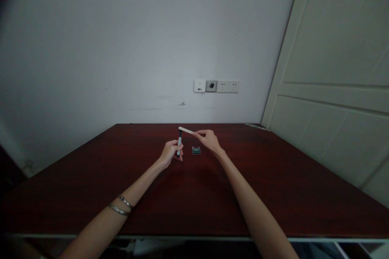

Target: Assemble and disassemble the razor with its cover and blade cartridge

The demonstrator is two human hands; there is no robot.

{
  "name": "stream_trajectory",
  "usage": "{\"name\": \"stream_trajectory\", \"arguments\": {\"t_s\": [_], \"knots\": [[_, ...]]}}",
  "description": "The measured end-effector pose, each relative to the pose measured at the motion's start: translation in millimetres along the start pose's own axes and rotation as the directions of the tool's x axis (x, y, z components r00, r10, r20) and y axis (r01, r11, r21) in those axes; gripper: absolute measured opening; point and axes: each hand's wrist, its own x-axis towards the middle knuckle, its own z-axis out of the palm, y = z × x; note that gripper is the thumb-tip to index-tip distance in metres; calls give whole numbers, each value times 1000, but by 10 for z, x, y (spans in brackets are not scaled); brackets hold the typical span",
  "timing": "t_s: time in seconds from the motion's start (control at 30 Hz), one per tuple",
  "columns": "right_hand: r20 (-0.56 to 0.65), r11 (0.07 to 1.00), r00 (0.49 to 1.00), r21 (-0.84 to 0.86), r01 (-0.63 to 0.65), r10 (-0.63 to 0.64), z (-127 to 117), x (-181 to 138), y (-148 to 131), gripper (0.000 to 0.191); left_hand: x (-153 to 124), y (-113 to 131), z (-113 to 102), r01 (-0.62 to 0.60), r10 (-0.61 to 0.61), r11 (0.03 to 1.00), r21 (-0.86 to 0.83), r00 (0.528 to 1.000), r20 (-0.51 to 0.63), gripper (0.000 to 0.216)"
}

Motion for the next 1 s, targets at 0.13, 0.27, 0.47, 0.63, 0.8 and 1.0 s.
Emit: {"name": "stream_trajectory", "arguments": {"t_s": [0.13, 0.27, 0.47, 0.63, 0.8, 1.0], "knots": [[-10, 1000, 1000, -7, -9, 9, -19, 12, 40, 35, -15, -5, 15, -25, 25, 1000, 4, 1000, 14, 22], [-51, 999, 998, -14, -35, 34, -66, 3, 56, 38, -32, 1, 18, -37, 37, 999, 15, 999, 17, 21], [-22, 999, 1000, -38, -10, 9, -44, -5, -25, 36, -30, 2, 12, -60, 59, 997, 47, 998, 18, 19], [-81, 999, 996, -26, -28, 26, -72, -20, 0, 38, -15, -17, -7, -78, 76, 995, 60, 997, 33, 19], [-61, 999, 998, -38, 0, -2, -69, -46, -11, 36, -1, -37, -26, -97, 95, 994, 51, 994, 47, 17], [-13, 999, 1000, 44, 28, -27, -97, -65, 8, 38, 23, -53, -51, -115, 112, 992, 58, 992, 54, 16]]}}
